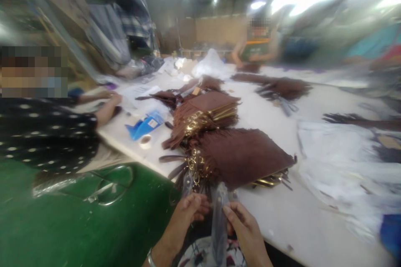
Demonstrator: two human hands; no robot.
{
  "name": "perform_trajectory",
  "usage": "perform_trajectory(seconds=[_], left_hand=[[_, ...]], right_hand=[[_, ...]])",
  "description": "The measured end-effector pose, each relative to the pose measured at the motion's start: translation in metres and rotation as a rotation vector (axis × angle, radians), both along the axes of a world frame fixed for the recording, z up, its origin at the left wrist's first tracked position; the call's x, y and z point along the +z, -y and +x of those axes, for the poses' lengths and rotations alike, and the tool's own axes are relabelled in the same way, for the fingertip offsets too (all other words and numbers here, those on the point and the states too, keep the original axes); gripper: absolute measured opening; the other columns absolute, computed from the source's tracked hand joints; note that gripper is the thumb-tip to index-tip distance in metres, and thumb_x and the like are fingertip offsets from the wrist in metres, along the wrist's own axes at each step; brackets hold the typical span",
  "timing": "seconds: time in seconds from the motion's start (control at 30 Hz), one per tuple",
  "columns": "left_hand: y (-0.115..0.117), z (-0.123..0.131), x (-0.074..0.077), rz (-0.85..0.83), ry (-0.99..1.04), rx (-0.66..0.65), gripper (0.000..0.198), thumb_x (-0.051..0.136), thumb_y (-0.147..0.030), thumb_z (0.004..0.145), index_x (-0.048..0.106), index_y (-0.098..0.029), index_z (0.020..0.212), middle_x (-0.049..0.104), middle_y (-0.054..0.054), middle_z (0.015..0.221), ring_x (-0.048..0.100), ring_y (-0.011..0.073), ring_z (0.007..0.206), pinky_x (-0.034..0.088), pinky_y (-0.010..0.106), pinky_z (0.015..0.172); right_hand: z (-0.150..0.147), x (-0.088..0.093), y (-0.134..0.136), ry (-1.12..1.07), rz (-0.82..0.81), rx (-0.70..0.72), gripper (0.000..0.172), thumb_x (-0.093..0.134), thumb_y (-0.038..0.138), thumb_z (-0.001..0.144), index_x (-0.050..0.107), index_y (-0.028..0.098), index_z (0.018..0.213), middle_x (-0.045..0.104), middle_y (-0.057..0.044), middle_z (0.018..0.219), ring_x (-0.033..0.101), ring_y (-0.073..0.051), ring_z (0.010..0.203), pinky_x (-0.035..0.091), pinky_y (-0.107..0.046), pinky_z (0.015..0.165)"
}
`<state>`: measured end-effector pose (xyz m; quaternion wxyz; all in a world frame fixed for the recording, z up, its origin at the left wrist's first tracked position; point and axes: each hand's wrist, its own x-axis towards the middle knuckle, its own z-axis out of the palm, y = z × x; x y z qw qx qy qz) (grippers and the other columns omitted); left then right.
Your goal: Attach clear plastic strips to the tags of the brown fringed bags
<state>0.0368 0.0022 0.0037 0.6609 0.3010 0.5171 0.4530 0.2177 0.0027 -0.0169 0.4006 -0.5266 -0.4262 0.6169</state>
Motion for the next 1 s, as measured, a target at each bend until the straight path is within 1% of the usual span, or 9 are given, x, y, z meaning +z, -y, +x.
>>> perform_trajectory(seconds=[0.07,0.13,0.27,0.4,0.5,0.6,0.8,0.87,1.0], left_hand=[[0.009,0.01,0.0,-0.041,0.08,-0.094,0.044,0.058,-0.05,0.085,0.067,-0.01,0.101,0.07,0.013,0.089,0.065,0.0198,0.081,0.049,0.03,0.075],[0.018,0.019,-0.002,-0.067,0.161,-0.129,0.047,0.061,-0.052,0.082,0.068,-0.009,0.099,0.071,0.014,0.085,0.066,0.0209,0.075,0.049,0.033,0.075],[0.023,0.025,-0.013,-0.077,0.21,-0.034,0.043,0.071,-0.045,0.077,0.068,-0.01,0.101,0.071,0.012,0.082,0.066,0.0211,0.071,0.049,0.032,0.071],[0.013,0.025,-0.024,-0.049,0.214,0.011,0.036,0.067,-0.036,0.082,0.065,-0.011,0.107,0.072,0.011,0.085,0.065,0.0187,0.071,0.048,0.028,0.068],[0.004,0.03,-0.028,-0.008,0.232,0.076,0.032,0.067,-0.032,0.083,0.065,-0.011,0.107,0.072,0.01,0.088,0.065,0.0175,0.072,0.049,0.028,0.071],[-0.004,0.039,-0.029,0.032,0.238,0.129,0.027,0.068,-0.03,0.081,0.065,-0.013,0.101,0.071,0.008,0.088,0.064,0.0169,0.073,0.048,0.029,0.072],[-0.019,0.048,-0.03,0.062,0.225,0.174,0.02,0.072,-0.028,0.077,0.067,-0.013,0.089,0.067,0.006,0.081,0.06,0.0149,0.071,0.046,0.025,0.068],[-0.025,0.048,-0.027,0.056,0.201,0.16,0.021,0.074,-0.027,0.074,0.067,-0.012,0.087,0.066,0.005,0.08,0.059,0.0145,0.07,0.045,0.025,0.066],[-0.032,0.046,-0.015,0.06,0.155,0.085,0.018,0.074,-0.025,0.072,0.067,-0.012,0.083,0.064,0.003,0.073,0.056,0.0132,0.064,0.042,0.024,0.061]], right_hand=[[-0.002,0.001,0.0,-0.033,0.015,-0.004,0.037,0.057,0.055,0.083,0.058,0.018,0.078,0.047,0.006,0.052,0.043,-0.011,0.049,0.033,-0.022,0.049],[-0.004,0.001,-0.001,-0.058,0.009,-0.007,0.036,0.059,0.054,0.082,0.058,0.018,0.077,0.048,0.006,0.052,0.043,-0.01,0.049,0.034,-0.021,0.049],[-0.009,0.001,-0.004,-0.075,-0.005,-0.013,0.038,0.059,0.056,0.08,0.057,0.018,0.075,0.047,0.007,0.051,0.042,-0.01,0.048,0.032,-0.022,0.048],[-0.013,0.0,-0.006,-0.047,0.004,-0.042,0.038,0.061,0.056,0.078,0.058,0.018,0.074,0.045,0.007,0.049,0.041,-0.011,0.046,0.032,-0.022,0.046],[-0.013,-0.001,-0.007,0.004,0.026,-0.034,0.036,0.059,0.054,0.08,0.058,0.018,0.075,0.044,0.007,0.048,0.041,-0.011,0.046,0.033,-0.022,0.046],[-0.01,0.0,-0.007,0.104,0.067,-0.027,0.034,0.056,0.052,0.082,0.059,0.019,0.075,0.045,0.006,0.049,0.043,-0.012,0.047,0.035,-0.022,0.047],[-0.011,-0.001,-0.004,0.302,0.223,-0.016,0.034,0.051,0.052,0.084,0.063,0.021,0.077,0.058,0.001,0.058,0.051,-0.015,0.053,0.039,-0.022,0.049],[-0.013,-0.003,-0.002,0.326,0.232,-0.033,0.037,0.049,0.054,0.084,0.063,0.021,0.075,0.059,0.0,0.058,0.051,-0.015,0.052,0.039,-0.022,0.048],[-0.017,-0.009,0.0,0.328,0.243,-0.055,0.039,0.047,0.056,0.084,0.061,0.022,0.073,0.055,0.001,0.056,0.048,-0.015,0.052,0.037,-0.023,0.048]])
